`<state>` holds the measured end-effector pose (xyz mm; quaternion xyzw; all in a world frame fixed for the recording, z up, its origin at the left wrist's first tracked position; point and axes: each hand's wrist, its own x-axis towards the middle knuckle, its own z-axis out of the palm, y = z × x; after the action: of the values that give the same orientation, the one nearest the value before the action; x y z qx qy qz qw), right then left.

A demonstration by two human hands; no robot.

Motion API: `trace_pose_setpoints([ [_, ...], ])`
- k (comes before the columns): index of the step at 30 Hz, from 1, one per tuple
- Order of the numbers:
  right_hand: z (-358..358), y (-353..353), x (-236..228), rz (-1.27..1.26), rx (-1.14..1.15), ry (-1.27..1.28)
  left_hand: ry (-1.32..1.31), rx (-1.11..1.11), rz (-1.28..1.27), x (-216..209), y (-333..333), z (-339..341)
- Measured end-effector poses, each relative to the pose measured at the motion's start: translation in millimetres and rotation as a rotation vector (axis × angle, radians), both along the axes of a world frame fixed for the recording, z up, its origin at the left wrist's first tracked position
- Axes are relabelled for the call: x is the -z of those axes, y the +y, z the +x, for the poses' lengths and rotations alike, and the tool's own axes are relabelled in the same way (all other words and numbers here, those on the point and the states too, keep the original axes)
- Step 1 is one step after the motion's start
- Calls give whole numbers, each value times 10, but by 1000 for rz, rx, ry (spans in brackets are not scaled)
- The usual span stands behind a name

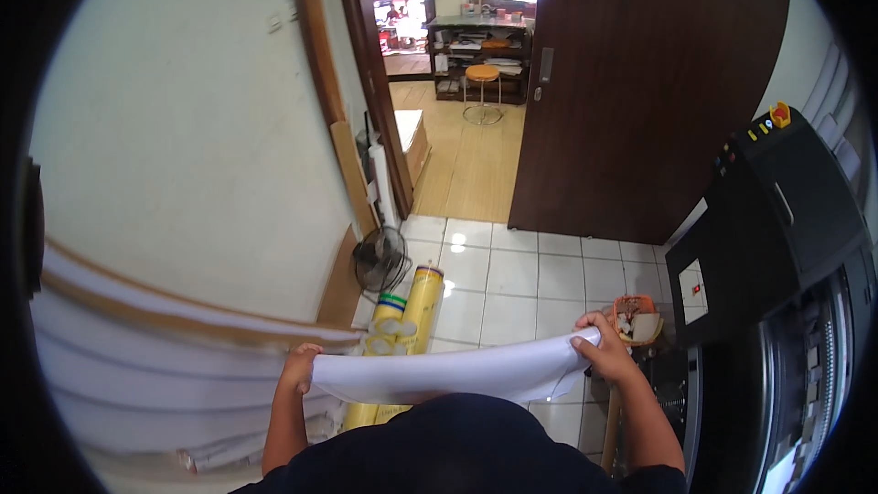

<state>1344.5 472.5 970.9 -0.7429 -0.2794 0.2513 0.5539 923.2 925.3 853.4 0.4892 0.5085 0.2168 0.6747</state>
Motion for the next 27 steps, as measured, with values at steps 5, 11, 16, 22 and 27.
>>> trace_pose_setpoints([
  [5, 1015, 152, 247, -143, 241, 231, -72, 366, 9, -733, 841, 1566],
  [11, 2258, 1009, 431, -108, 261, 497, -123, 220, 439, -417, 1808, 2797],
  [16, 3377, 2584, 337, 51, -10, -245, 366, -9, 104, -635, 2245, 3145],
  [22, 4792, 4891, 142, -218, -274, 196, 115, -400, 547, -369, 2479, 3094],
  [27, 5384, 6298, 202, 20, -432, -87, 355, -523, 73, -573, 2515, 3591],
])
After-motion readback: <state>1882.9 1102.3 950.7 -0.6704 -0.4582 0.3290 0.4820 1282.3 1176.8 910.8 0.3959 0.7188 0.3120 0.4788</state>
